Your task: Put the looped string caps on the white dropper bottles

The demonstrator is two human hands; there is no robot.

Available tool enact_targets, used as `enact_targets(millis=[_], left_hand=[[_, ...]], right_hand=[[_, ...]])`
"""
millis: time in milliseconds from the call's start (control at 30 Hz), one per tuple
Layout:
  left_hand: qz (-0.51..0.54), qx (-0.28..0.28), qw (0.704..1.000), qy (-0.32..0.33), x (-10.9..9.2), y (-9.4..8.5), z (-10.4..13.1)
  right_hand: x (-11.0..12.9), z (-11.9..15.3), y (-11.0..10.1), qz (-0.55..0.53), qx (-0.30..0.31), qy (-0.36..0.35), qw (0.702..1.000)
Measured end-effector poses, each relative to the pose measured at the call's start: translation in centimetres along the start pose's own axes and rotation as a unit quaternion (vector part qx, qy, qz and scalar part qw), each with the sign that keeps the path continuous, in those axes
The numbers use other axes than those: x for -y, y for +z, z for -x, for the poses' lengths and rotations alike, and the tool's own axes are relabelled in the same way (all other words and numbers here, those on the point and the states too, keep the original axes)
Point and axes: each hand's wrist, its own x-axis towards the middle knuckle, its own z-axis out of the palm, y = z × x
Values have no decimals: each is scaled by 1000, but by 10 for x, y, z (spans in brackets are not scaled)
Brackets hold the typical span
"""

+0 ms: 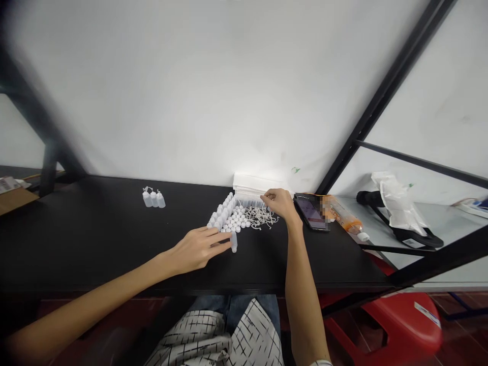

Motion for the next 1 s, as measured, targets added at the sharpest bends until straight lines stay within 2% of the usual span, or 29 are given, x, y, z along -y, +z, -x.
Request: enact_targets(millis=[100,200,267,333,433,533,633,733,800,900,933,1000], left_hand=[[-31,60,997,21,-1,-5,-17],[-33,77,996,26,-1,-5,-34],[-27,78,996,30,-1,-2,-40],[-11,66,997,34,-1,4,-43],[39,23,999,23,-1,12,-44],[176,-41,983,-20,0,9,-45],[380,-96,916,-84,8,-10,-51],[494,-126,849,-143,24,-29,-53],[516,-163,823,-174,36,-34,-51],[507,-251,791,-233,47,-29,-42],[491,-267,790,-254,48,-26,-39],[445,-277,806,-275,46,-18,-35]], right_hand=[[0,2,1,-41,127,50,990],[0,4,4,-45,256,96,961],[0,4,8,-19,299,111,948],[0,4,12,1,314,116,942],[-1,2,16,9,302,113,946],[-3,1,13,3,273,108,956],[-4,2,6,-14,242,100,965],[-6,2,0,-38,220,95,970],[-7,2,-1,-55,207,93,972],[-10,1,-1,-91,165,90,978],[-12,0,0,-101,145,89,980],[-15,-1,0,-109,110,87,984]])
